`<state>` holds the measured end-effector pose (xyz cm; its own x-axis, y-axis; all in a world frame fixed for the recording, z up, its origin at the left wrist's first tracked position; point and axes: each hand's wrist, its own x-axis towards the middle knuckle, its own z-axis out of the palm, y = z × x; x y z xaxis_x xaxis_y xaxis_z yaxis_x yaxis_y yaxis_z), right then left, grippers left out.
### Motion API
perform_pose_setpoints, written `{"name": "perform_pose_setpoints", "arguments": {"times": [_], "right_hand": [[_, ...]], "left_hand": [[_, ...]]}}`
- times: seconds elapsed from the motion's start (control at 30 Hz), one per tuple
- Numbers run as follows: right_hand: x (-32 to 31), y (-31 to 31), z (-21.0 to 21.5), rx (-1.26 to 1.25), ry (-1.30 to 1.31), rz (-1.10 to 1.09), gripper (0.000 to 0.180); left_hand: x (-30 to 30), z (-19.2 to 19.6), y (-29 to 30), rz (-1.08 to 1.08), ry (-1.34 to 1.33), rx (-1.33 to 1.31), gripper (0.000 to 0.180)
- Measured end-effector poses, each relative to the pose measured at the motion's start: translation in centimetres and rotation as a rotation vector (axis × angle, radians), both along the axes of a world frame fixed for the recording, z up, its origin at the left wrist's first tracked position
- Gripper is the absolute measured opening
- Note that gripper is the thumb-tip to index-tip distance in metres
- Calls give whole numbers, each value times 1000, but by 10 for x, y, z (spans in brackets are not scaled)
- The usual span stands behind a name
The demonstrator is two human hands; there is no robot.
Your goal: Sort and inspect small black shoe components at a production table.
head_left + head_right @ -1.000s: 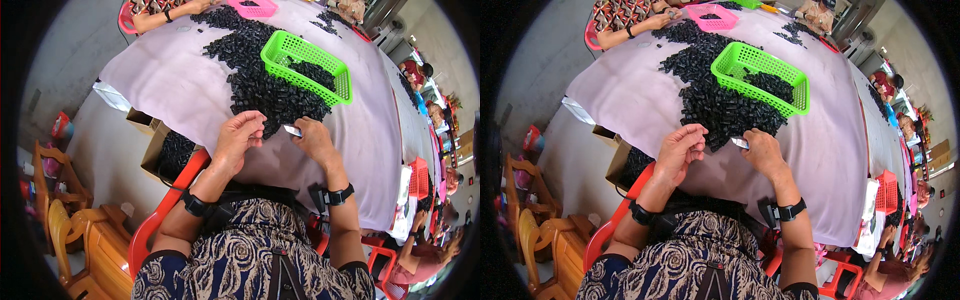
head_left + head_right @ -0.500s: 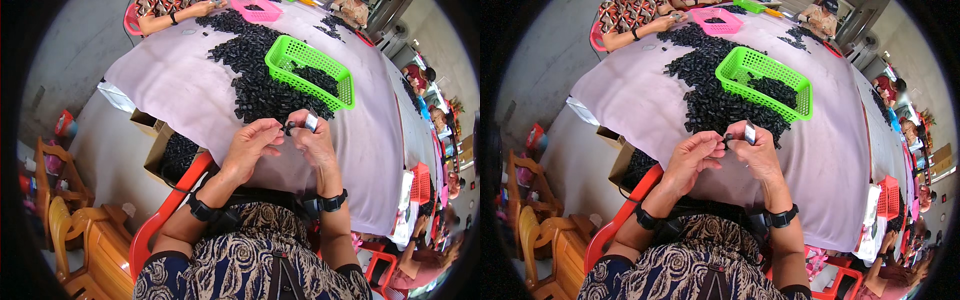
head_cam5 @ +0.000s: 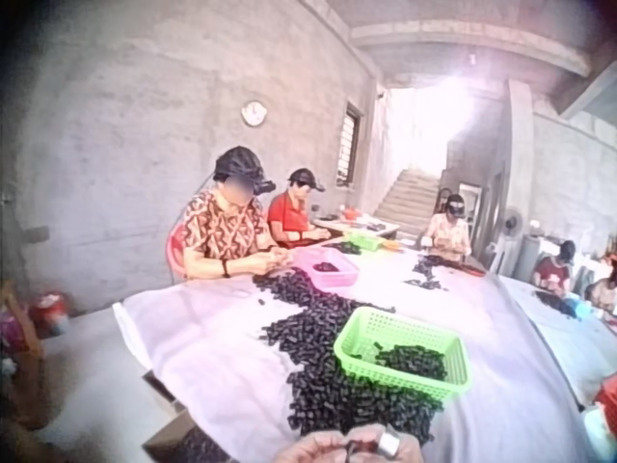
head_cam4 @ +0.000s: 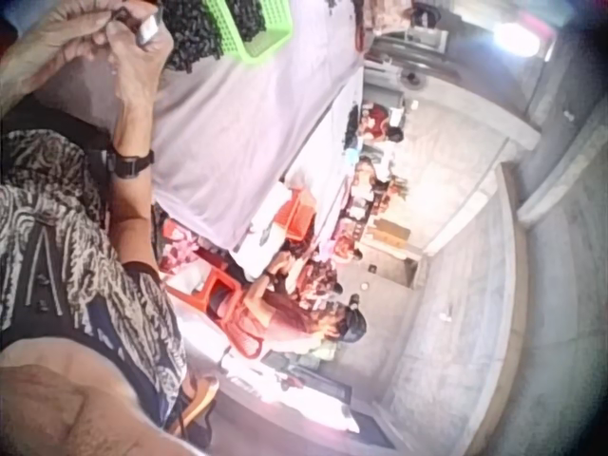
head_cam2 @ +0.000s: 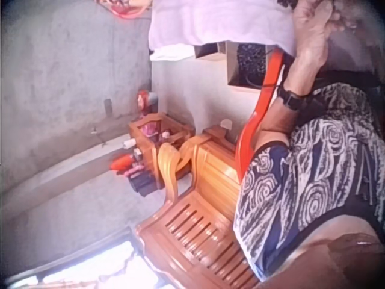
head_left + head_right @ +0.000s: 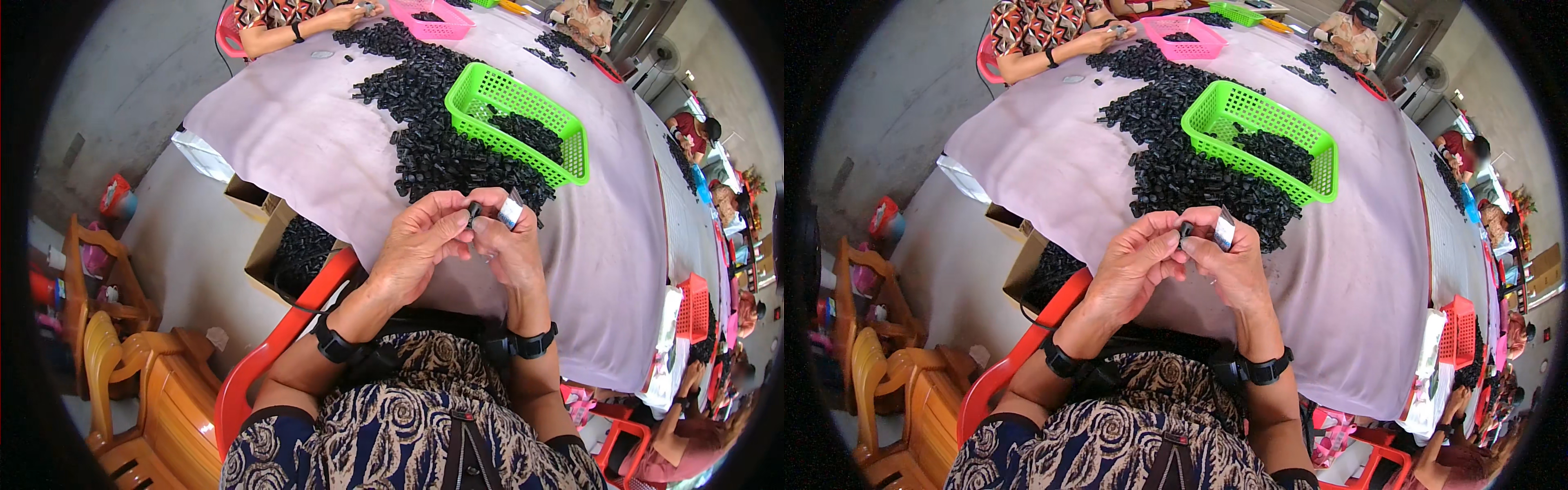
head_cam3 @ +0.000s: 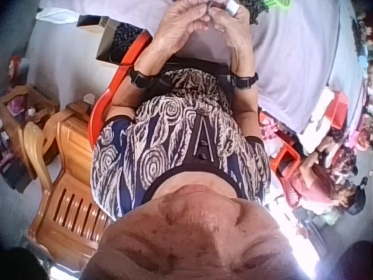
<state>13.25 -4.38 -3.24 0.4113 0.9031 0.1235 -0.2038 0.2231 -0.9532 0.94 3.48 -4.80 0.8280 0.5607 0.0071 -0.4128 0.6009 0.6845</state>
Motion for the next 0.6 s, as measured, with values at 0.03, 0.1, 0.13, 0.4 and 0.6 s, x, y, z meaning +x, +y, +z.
{"name": "perform_pose_setpoints", "arguments": {"times": [0.03, 0.1, 0.13, 0.4, 0.6], "right_hand": [[-1, 0, 1, -10, -38, -3, 18], [-2, 0, 3, 44, -69, 8, 18], [-2, 1, 4, 97, -102, 18, 19], [4, -4, 5, 149, -231, 41, 20], [2, -6, 8, 146, -254, 43, 17]], "left_hand": [[-1, 0, 0, 11, -12, 11, 20], [-2, 2, 0, 23, -25, 25, 20], [-3, 3, 0, 13, -30, 23, 19], [-6, 13, -1, -40, -11, 34, 19], [-7, 10, -3, -76, 15, 22, 21]]}}
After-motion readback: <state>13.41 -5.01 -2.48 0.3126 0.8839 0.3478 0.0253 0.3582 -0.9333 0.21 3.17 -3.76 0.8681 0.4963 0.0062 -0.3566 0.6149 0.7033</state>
